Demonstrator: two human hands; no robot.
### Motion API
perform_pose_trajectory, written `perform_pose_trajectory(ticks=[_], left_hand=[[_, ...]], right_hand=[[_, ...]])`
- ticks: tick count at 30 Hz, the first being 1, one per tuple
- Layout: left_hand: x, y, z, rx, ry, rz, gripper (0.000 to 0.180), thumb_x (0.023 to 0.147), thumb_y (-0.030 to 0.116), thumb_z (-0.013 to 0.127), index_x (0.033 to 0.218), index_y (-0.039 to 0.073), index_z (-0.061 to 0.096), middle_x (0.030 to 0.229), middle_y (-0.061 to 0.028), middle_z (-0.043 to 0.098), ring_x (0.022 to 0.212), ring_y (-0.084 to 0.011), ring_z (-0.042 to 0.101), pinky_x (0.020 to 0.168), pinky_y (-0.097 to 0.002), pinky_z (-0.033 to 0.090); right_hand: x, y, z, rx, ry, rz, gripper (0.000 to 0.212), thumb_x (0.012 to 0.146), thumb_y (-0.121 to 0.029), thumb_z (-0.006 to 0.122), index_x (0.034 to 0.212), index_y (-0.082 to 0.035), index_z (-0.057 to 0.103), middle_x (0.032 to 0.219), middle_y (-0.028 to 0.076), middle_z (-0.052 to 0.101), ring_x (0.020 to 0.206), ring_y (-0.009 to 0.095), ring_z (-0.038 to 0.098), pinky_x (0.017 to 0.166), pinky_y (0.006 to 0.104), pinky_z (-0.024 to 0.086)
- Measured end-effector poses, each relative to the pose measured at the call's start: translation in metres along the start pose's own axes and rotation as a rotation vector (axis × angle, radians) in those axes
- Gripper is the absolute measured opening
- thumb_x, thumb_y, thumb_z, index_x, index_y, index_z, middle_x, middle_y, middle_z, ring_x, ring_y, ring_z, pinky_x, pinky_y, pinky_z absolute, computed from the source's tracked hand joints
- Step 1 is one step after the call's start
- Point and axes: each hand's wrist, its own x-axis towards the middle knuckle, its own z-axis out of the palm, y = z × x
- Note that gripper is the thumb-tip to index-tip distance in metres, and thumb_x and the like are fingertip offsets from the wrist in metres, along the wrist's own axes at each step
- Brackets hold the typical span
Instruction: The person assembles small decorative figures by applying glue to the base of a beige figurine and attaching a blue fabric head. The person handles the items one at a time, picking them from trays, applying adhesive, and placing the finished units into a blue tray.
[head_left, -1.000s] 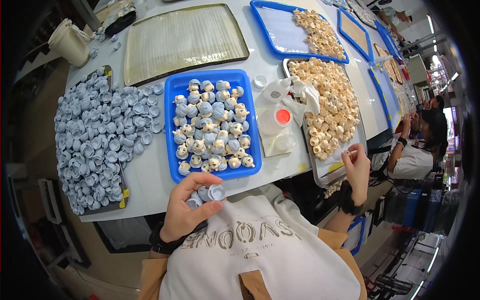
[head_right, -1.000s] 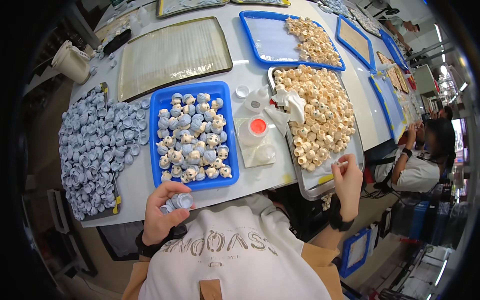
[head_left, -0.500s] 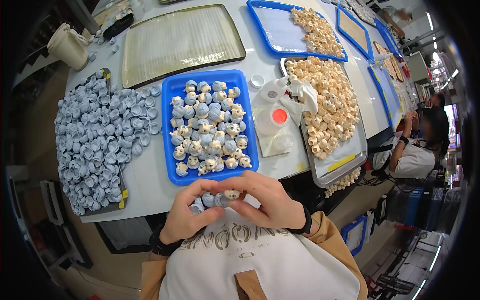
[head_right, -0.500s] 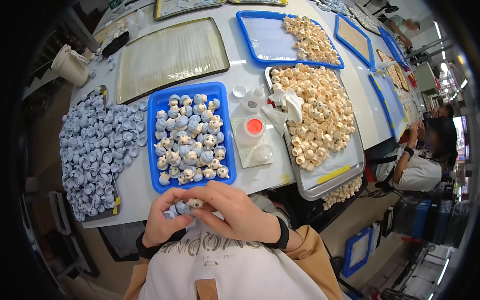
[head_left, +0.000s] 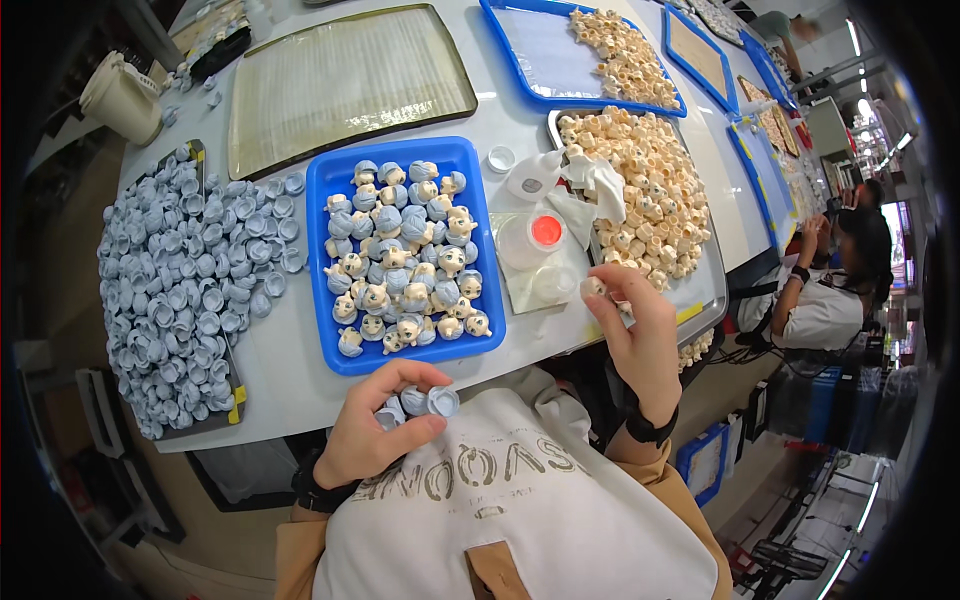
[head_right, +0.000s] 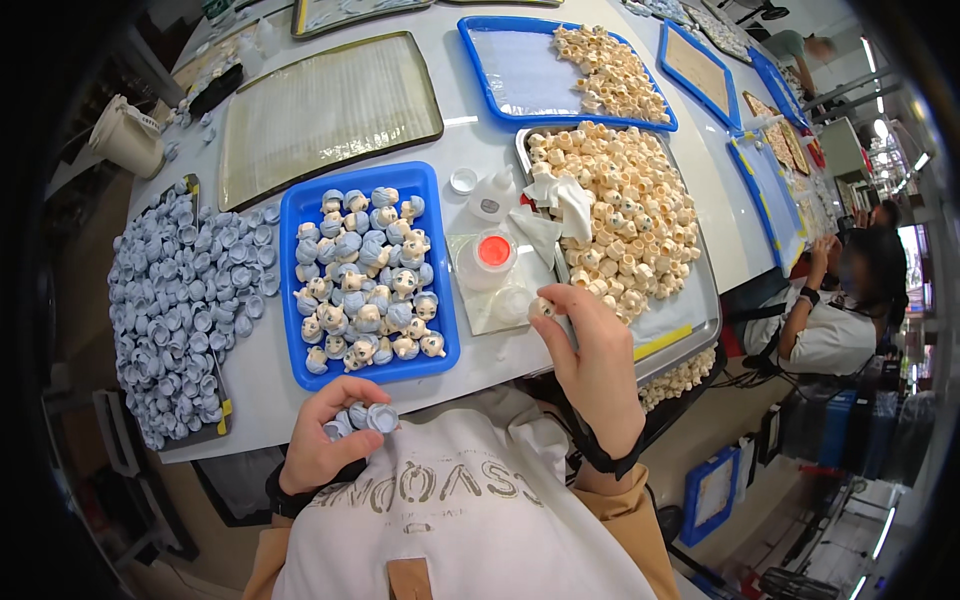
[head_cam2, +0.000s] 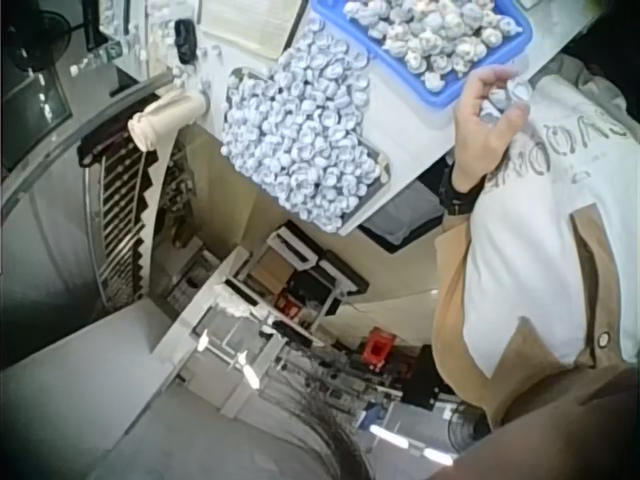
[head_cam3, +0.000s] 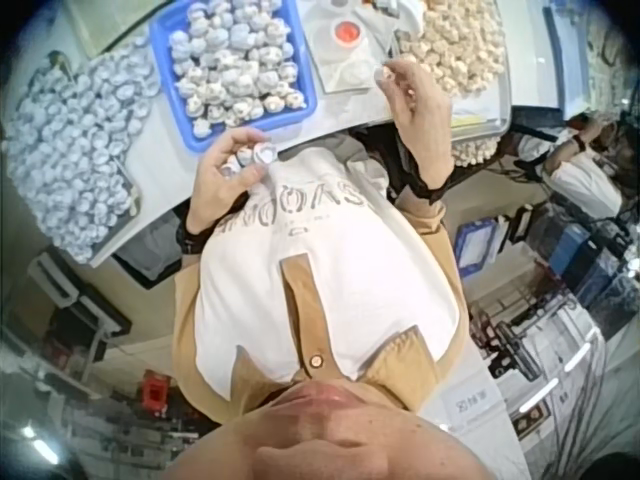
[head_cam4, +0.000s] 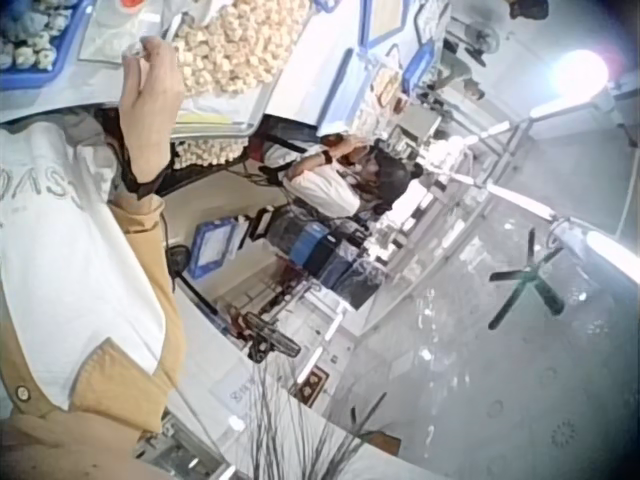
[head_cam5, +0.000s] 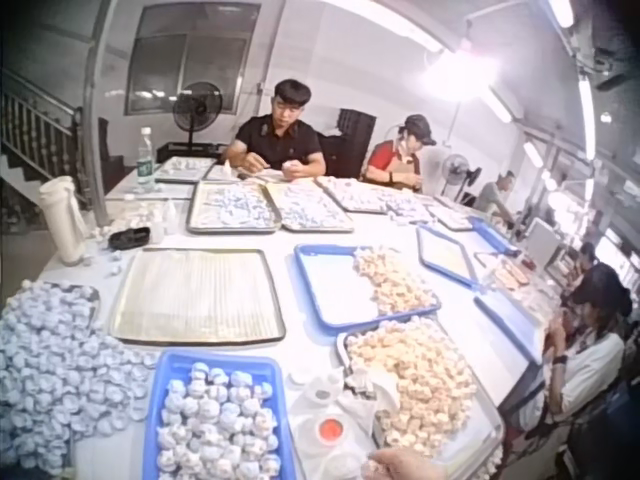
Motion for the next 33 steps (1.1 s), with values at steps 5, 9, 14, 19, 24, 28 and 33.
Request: perform_pose_trajectory(ticks=[5, 9, 14, 19, 24, 28, 33], left_hand=[[0.002, 0.001, 0.001, 0.001, 0.017, 0.011, 0.034, 0.078, 0.009, 0.065, 0.107, 0.0, 0.052, 0.095, -0.004, 0.058, 0.086, -0.008, 0.054, 0.077, -0.0225, 0.042], [0.001, 0.005, -0.001, -0.002, 0.023, -0.008, 0.034, 0.076, 0.008, 0.064, 0.106, -0.001, 0.05, 0.096, -0.0047, 0.058, 0.087, -0.0078, 0.054, 0.077, -0.0214, 0.042], [0.001, 0.005, -0.001, -0.002, 0.028, -0.011, 0.034, 0.075, 0.007, 0.063, 0.106, -0.001, 0.05, 0.095, -0.004, 0.058, 0.085, -0.0068, 0.054, 0.075, -0.0211, 0.042], [0.001, 0.006, -0.001, -0.017, 0.031, -0.017, 0.034, 0.075, 0.006, 0.063, 0.106, 0.0, 0.05, 0.095, -0.0039, 0.057, 0.085, -0.0066, 0.053, 0.075, -0.0209, 0.042], [0.0, 0.005, 0.001, -0.021, 0.046, -0.007, 0.034, 0.075, 0.006, 0.063, 0.105, 0.0, 0.049, 0.094, -0.0044, 0.057, 0.085, -0.0074, 0.054, 0.075, -0.0209, 0.042], [0.001, 0.003, 0.003, -0.036, 0.088, 0.048, 0.035, 0.075, 0.007, 0.065, 0.105, 0.001, 0.048, 0.093, -0.0047, 0.057, 0.085, -0.0083, 0.054, 0.076, -0.0214, 0.042], [0.002, 0.002, 0.007, -0.077, 0.157, 0.116, 0.035, 0.076, 0.005, 0.066, 0.106, 0.0, 0.048, 0.093, -0.0037, 0.057, 0.085, -0.0068, 0.053, 0.076, -0.0215, 0.042]], right_hand=[[0.005, 0.004, 0.008, -0.065, -0.006, -0.024, 0.022, 0.072, -0.003, 0.066, 0.092, 0.0, 0.06, 0.085, 0.013, 0.057, 0.079, 0.03, 0.056, 0.068, 0.0354, 0.045], [0.01, 0.003, 0.014, -0.141, -0.005, -0.106, 0.024, 0.07, -0.002, 0.067, 0.093, 0.0, 0.06, 0.085, 0.014, 0.057, 0.079, 0.03, 0.055, 0.069, 0.0368, 0.045], [0.013, 0.001, 0.018, -0.13, -0.014, -0.066, 0.021, 0.068, -0.002, 0.068, 0.087, 0.0, 0.059, 0.082, 0.013, 0.057, 0.079, 0.03, 0.055, 0.069, 0.0372, 0.044], [0.011, 0.002, 0.018, -0.125, -0.02, -0.056, 0.019, 0.067, -0.002, 0.069, 0.083, 0.0, 0.058, 0.08, 0.012, 0.056, 0.078, 0.03, 0.054, 0.068, 0.0369, 0.044], [0.008, 0.004, 0.015, -0.137, 0.002, -0.055, 0.02, 0.066, -0.002, 0.069, 0.081, 0.0, 0.057, 0.077, 0.012, 0.055, 0.074, 0.03, 0.054, 0.066, 0.0368, 0.043], [0.004, 0.006, 0.014, -0.103, 0.024, -0.044, 0.019, 0.065, -0.001, 0.07, 0.08, 0.0, 0.057, 0.075, 0.011, 0.054, 0.072, 0.028, 0.054, 0.063, 0.036, 0.043], [0.0, 0.007, 0.016, -0.037, 0.091, -0.02, 0.021, 0.065, 0.0, 0.07, 0.082, 0.0, 0.057, 0.077, 0.01, 0.057, 0.07, 0.024, 0.056, 0.062, 0.0324, 0.044]])
